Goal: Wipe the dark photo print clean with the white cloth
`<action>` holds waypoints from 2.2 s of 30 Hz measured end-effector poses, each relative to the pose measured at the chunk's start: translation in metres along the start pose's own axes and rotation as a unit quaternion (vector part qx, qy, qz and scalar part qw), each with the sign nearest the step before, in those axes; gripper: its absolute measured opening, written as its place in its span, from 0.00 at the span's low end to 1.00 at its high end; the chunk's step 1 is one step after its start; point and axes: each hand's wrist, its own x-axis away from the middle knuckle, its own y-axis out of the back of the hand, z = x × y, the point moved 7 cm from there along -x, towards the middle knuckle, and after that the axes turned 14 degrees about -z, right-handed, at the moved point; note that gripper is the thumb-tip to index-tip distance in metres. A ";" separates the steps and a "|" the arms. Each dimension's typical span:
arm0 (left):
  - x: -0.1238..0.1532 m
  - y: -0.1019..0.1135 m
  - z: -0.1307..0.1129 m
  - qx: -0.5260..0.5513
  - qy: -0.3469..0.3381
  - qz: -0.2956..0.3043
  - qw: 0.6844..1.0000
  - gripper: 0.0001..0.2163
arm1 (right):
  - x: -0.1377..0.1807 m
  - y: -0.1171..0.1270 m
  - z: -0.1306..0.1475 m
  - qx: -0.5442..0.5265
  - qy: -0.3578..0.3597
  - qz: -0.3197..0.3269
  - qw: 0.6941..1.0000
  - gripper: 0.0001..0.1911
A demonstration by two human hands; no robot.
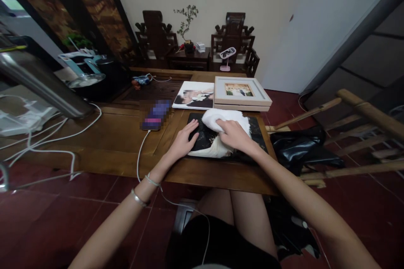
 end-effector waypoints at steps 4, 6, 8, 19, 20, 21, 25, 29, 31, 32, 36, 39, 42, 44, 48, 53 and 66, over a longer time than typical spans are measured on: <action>0.000 -0.001 0.003 0.000 0.002 0.005 1.000 0.20 | -0.043 -0.011 0.021 -0.067 0.027 -0.017 0.997 0.20; 0.000 -0.002 0.003 0.000 -0.002 0.013 1.000 0.19 | -0.058 -0.017 0.028 -0.073 0.029 -0.011 0.997 0.21; 0.000 -0.004 0.003 0.001 -0.003 0.021 1.000 0.19 | -0.066 -0.022 0.032 -0.068 0.026 -0.007 0.997 0.22; -0.005 0.001 -0.002 -0.005 0.002 0.015 1.000 0.16 | -0.061 -0.028 0.032 -0.049 0.043 -0.010 0.998 0.21; -0.008 0.003 -0.002 -0.013 0.000 0.014 1.000 0.15 | -0.061 -0.028 0.032 -0.046 0.042 -0.011 0.998 0.20; -0.010 0.004 -0.001 -0.022 -0.003 0.013 1.000 0.14 | -0.061 -0.029 0.032 -0.044 0.041 -0.011 0.998 0.20; -0.017 0.006 0.001 -0.052 -0.020 0.001 0.998 0.11 | -0.063 -0.031 0.033 -0.039 0.039 -0.013 0.998 0.20; -0.016 0.004 -0.001 -0.057 -0.035 -0.007 0.998 0.12 | -0.059 -0.027 0.032 -0.035 0.038 -0.010 0.999 0.21; -0.013 0.003 -0.001 -0.053 -0.035 -0.006 0.998 0.14 | -0.053 -0.022 0.026 -0.034 0.039 -0.006 0.999 0.20; -0.011 0.002 -0.001 -0.049 -0.033 -0.006 0.998 0.15 | -0.048 -0.019 0.021 -0.034 0.039 -0.004 0.999 0.20; -0.009 0.002 -0.002 -0.041 -0.023 -0.010 0.999 0.16 | -0.018 -0.005 -0.016 -0.019 0.023 0.003 1.000 0.19; -0.010 0.002 -0.002 -0.036 -0.019 -0.015 0.999 0.16 | 0.010 0.006 -0.052 0.000 0.002 -0.002 1.000 0.16; -0.011 0.004 -0.002 -0.028 -0.014 -0.024 0.999 0.16 | 0.040 0.013 -0.076 0.022 -0.001 -0.012 1.000 0.16; -0.012 0.006 -0.001 -0.033 -0.002 -0.036 0.999 0.17 | 0.059 0.015 -0.080 0.032 0.017 -0.024 0.999 0.16; -0.012 0.009 -0.001 -0.050 0.007 -0.050 0.997 0.19 | 0.088 0.012 -0.070 0.018 0.058 -0.045 0.997 0.15; -0.011 0.009 -0.002 -0.044 -0.019 -0.032 0.998 0.16 | 0.084 0.007 -0.069 -0.004 0.039 -0.060 0.997 0.16; -0.008 0.005 0.019 0.028 0.038 0.032 0.998 0.25 | 0.086 0.006 -0.054 0.006 0.014 -0.035 0.999 0.18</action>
